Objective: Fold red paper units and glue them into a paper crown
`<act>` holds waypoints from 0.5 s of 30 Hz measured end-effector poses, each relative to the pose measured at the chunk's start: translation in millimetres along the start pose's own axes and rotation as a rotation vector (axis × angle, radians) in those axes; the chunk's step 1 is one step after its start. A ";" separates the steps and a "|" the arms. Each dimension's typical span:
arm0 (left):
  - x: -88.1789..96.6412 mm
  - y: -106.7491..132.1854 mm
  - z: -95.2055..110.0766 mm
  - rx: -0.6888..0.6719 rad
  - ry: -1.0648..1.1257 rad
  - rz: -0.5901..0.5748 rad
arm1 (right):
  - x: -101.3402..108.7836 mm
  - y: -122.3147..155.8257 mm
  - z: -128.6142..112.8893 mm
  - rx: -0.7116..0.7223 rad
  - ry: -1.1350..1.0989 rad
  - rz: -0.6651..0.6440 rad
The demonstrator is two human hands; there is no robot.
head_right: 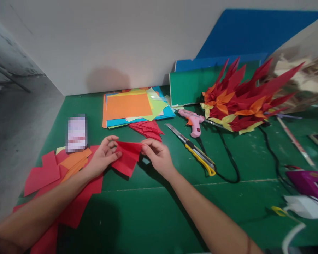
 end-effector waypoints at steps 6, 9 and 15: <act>0.9 0.6 -1.1 -0.038 -0.145 -0.031 | 2.2 -2.0 1.2 0.020 -0.002 0.212; -0.5 2.9 -1.1 -0.023 -0.291 -0.078 | -1.2 -2.4 0.1 0.007 0.000 0.165; -3.7 8.1 0.5 -0.007 -0.382 -0.204 | -6.7 2.1 -3.7 -0.126 0.106 0.018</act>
Point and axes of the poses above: each hand's wrist, its own y-axis away from the middle knuckle, its own x-axis out of the back of the hand, z = x × y, the point moved 3 cm from there along -y, towards the middle knuckle, and after that the axes turned 8 degrees about -z, right-handed, at the moved point
